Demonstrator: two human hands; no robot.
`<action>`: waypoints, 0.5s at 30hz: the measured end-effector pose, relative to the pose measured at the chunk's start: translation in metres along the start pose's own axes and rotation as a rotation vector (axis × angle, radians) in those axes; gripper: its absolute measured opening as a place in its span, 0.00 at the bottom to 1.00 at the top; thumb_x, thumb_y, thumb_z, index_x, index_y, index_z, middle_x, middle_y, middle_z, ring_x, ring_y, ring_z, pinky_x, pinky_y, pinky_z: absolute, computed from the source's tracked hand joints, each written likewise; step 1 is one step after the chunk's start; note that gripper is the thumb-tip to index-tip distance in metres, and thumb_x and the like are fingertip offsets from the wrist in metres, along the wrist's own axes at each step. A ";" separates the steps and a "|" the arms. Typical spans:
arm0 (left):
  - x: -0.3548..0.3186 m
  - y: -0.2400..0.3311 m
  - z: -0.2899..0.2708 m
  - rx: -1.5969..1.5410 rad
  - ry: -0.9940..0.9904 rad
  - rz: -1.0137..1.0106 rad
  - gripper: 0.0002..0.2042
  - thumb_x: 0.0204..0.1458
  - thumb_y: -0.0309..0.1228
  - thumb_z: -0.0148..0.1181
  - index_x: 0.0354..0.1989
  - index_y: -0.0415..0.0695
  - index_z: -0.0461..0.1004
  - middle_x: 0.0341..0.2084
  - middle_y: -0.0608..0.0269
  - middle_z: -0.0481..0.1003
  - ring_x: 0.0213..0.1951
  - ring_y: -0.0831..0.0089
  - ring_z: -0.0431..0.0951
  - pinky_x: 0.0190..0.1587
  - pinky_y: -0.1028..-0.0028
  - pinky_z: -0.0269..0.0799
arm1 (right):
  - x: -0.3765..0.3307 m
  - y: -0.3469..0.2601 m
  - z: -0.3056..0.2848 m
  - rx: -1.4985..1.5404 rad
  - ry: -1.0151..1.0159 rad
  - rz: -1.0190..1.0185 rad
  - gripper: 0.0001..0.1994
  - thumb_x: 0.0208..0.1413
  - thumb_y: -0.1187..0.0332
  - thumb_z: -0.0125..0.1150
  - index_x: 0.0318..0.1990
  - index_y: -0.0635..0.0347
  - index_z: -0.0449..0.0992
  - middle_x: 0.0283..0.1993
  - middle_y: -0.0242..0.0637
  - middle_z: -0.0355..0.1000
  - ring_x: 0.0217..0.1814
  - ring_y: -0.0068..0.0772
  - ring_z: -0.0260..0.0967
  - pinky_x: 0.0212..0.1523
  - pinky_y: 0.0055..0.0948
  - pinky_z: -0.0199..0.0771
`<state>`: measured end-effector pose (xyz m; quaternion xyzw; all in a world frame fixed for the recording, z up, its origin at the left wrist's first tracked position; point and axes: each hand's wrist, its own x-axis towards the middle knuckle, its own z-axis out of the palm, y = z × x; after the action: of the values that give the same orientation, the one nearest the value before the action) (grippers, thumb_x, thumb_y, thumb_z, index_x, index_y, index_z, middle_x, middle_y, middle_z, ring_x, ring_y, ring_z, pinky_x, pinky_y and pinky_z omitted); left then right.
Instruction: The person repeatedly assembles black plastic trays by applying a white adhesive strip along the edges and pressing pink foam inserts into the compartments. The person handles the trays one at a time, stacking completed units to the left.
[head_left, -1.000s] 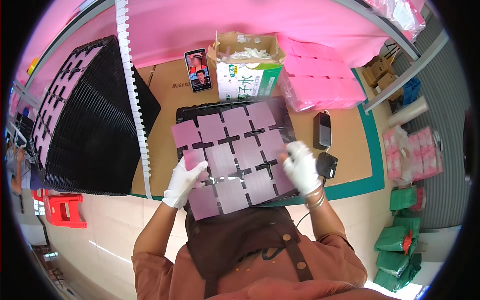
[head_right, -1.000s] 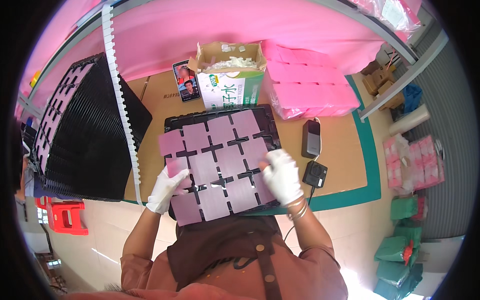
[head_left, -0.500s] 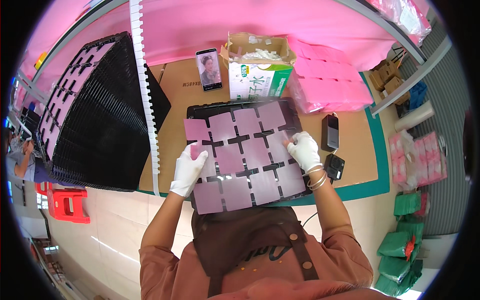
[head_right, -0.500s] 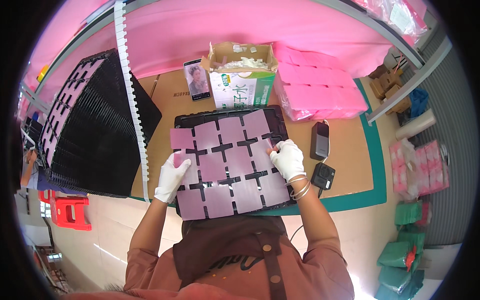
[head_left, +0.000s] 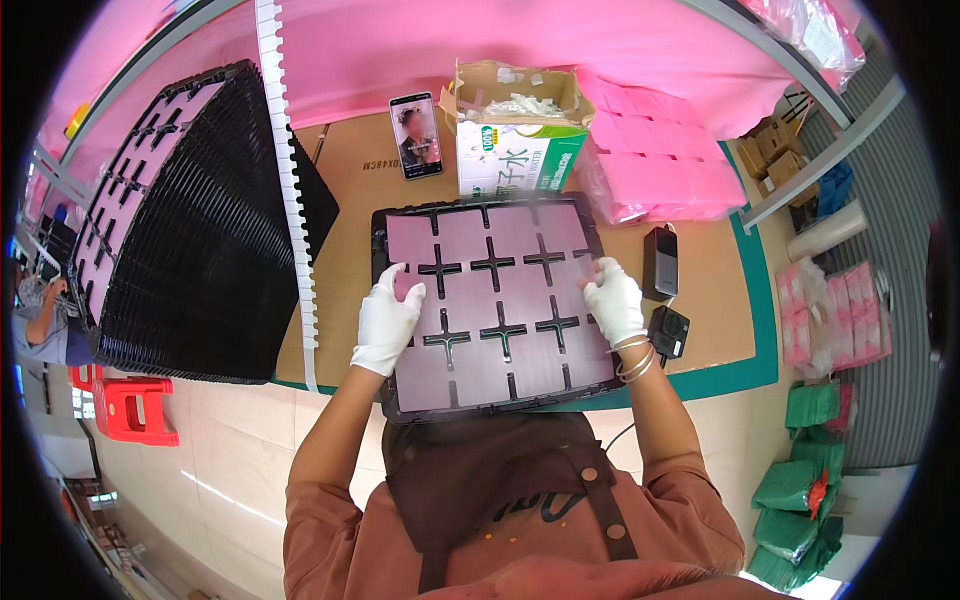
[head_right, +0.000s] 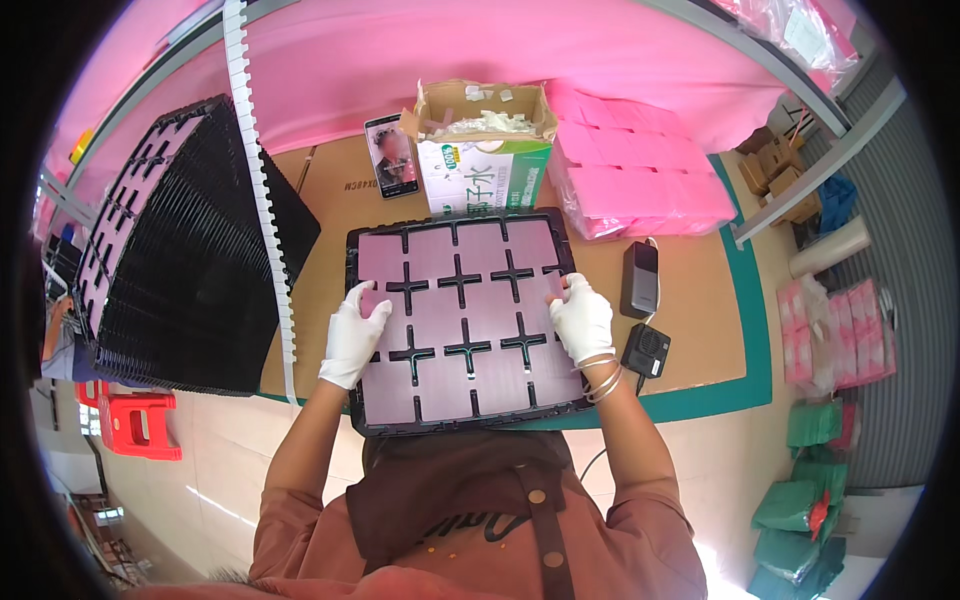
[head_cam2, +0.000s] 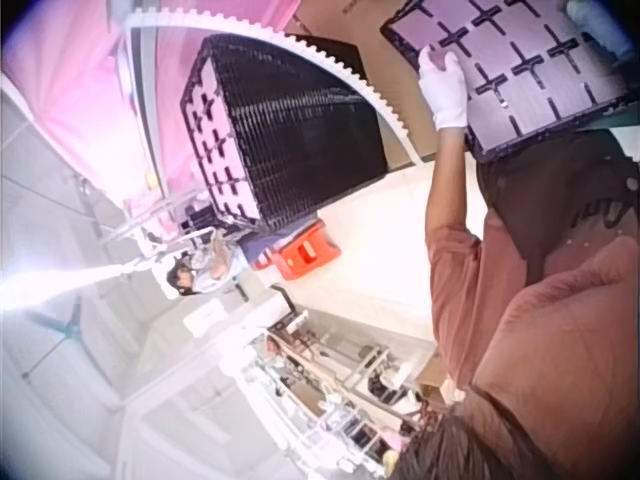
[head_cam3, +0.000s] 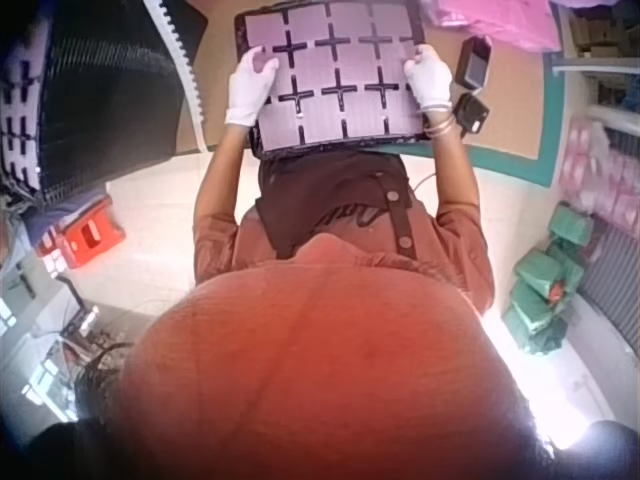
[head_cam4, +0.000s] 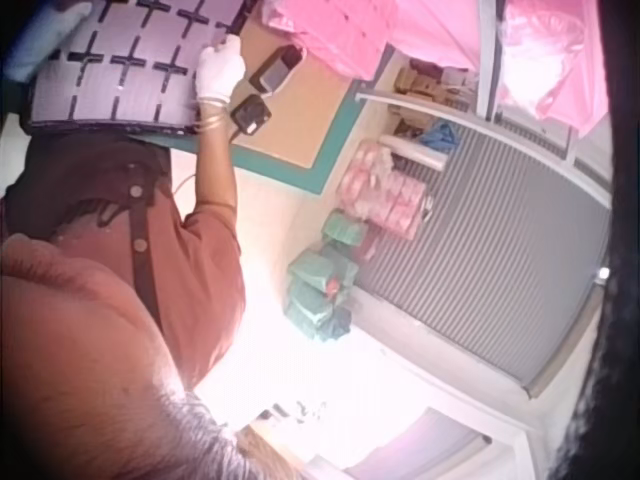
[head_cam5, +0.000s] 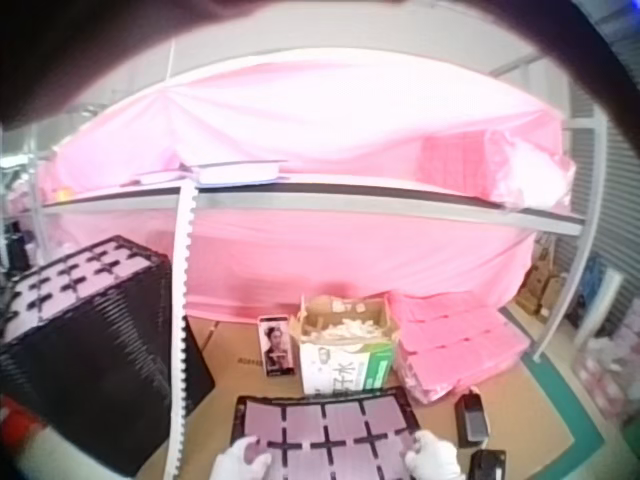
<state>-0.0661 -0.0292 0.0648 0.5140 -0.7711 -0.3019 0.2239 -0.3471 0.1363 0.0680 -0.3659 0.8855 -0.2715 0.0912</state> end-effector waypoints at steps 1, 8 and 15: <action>0.002 0.002 -0.002 0.018 -0.014 -0.037 0.23 0.52 0.39 0.60 0.56 0.45 0.70 0.36 0.40 0.77 0.39 0.48 0.79 0.44 0.60 0.73 | 0.002 0.000 0.000 -0.015 -0.008 -0.001 0.16 0.49 0.64 0.65 0.44 0.60 0.73 0.30 0.41 0.77 0.35 0.46 0.76 0.41 0.40 0.74; 0.006 -0.004 0.005 0.138 0.067 0.054 0.26 0.49 0.37 0.64 0.57 0.43 0.69 0.30 0.50 0.77 0.34 0.54 0.79 0.40 0.61 0.74 | 0.007 0.002 0.004 -0.038 0.005 -0.002 0.16 0.49 0.65 0.65 0.45 0.61 0.73 0.30 0.41 0.77 0.36 0.47 0.77 0.42 0.40 0.74; -0.014 -0.010 -0.036 0.379 0.142 -0.030 0.25 0.53 0.38 0.60 0.59 0.48 0.64 0.45 0.52 0.71 0.37 0.49 0.78 0.39 0.55 0.75 | 0.010 0.008 -0.017 -0.052 0.159 -0.077 0.17 0.48 0.68 0.65 0.45 0.64 0.73 0.36 0.46 0.77 0.40 0.50 0.76 0.44 0.39 0.74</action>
<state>-0.0310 -0.0276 0.0835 0.5782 -0.7887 -0.1176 0.1725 -0.3647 0.1411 0.0780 -0.3794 0.8819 -0.2799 0.0007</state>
